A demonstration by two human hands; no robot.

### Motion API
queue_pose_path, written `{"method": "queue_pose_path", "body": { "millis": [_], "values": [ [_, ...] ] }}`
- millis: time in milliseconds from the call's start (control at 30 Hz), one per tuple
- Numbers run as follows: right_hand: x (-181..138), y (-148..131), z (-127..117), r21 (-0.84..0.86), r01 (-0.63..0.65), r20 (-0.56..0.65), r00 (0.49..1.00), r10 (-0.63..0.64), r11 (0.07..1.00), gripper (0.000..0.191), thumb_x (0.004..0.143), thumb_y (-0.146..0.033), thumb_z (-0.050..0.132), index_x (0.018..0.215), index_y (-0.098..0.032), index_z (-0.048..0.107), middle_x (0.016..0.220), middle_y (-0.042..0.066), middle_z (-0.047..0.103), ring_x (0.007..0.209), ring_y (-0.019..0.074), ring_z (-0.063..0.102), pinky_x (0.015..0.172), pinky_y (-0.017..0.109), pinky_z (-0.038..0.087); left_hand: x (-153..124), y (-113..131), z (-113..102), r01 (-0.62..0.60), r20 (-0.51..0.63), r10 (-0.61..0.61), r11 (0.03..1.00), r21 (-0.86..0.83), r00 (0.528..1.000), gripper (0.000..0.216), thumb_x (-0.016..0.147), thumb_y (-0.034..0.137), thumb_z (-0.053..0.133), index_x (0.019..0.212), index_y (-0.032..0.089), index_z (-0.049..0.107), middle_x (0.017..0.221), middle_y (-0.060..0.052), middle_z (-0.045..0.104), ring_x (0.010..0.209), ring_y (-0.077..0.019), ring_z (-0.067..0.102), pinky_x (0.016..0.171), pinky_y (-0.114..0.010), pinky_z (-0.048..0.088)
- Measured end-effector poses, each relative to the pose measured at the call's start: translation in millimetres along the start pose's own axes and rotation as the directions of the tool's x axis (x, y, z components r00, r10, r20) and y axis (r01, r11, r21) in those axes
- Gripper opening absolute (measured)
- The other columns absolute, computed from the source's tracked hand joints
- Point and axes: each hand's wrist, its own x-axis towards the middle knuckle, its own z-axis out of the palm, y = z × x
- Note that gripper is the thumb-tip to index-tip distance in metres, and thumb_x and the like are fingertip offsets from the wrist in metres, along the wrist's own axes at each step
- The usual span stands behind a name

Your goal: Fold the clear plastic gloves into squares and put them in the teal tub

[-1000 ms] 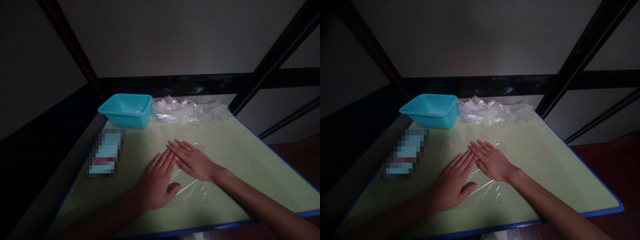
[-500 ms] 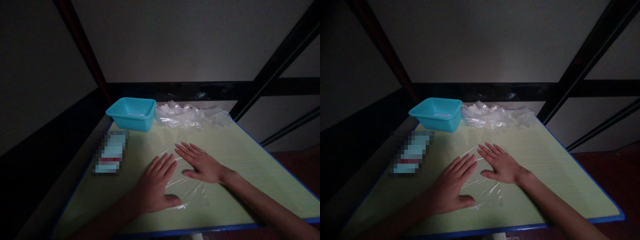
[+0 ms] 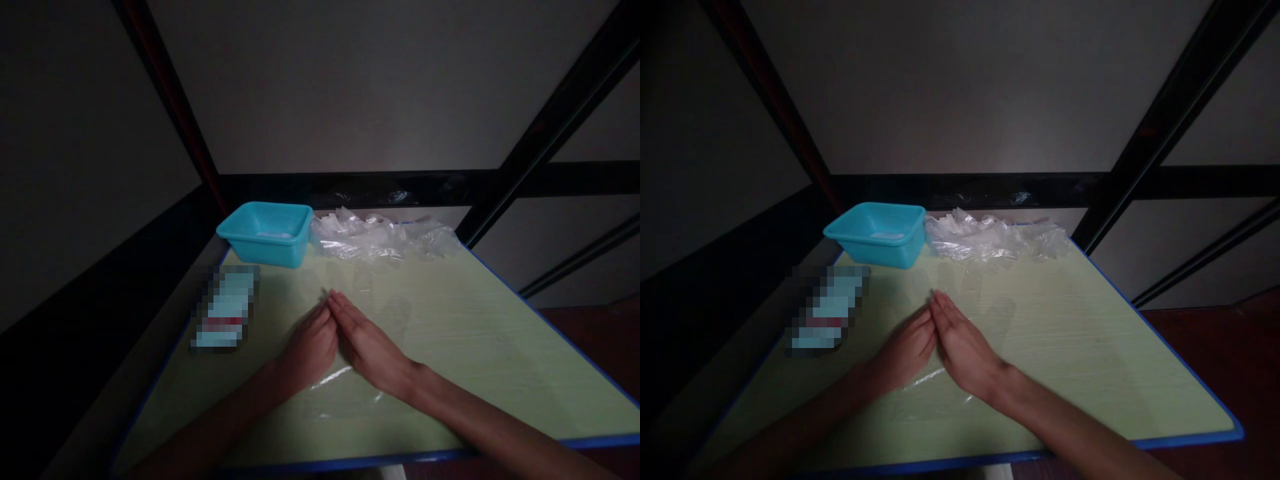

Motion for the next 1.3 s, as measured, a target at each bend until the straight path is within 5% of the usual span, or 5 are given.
{"method": "queue_pose_path", "body": {
  "millis": [233, 500, 1300],
  "values": [
    [-7, 1, 13, -0.129, 0.062, 0.010, 0.998, -0.062, 0.990, 0.070, 0.073, 0.001, 0.034, 0.141, -0.003, 0.020, 0.147, 0.017, 0.019, 0.137, 0.0221, 0.009, 0.110, 0.045, 0.025, -6, -1, 4, -0.032, 0.084, 0.022, 0.992, 0.126, 0.996, 0.048, 0.085, 0.014, 0.036, 0.133, 0.005, 0.039, 0.135, -0.016, 0.045, 0.127, -0.0214, 0.039, 0.108, -0.040, 0.029],
    [-25, -6, 2, -0.267, 0.009, 0.045, 0.999, 0.003, 0.964, 0.061, 0.087, -0.029, 0.040, 0.140, -0.003, 0.025, 0.145, 0.018, 0.025, 0.135, 0.0259, 0.018, 0.108, 0.045, 0.028, -5, 0, -1, -0.001, 0.124, -0.019, 0.987, 0.163, 0.992, 0.045, 0.090, 0.022, 0.033, 0.133, 0.011, 0.039, 0.143, -0.011, 0.036, 0.133, -0.0226, 0.029, 0.107, -0.041, 0.026],
    [-52, -1, -4, -0.332, 0.019, 0.092, 0.996, 0.012, 0.943, 0.074, 0.083, -0.053, 0.046, 0.140, -0.010, 0.029, 0.146, 0.014, 0.027, 0.135, 0.0302, 0.018, 0.106, 0.050, 0.028, -7, -4, -13, 0.043, 0.202, -0.066, 0.992, 0.116, 0.977, 0.078, 0.075, 0.058, 0.055, 0.134, 0.012, 0.038, 0.146, -0.011, 0.029, 0.134, -0.0336, 0.021, 0.107, -0.050, 0.024]
  ]
}}
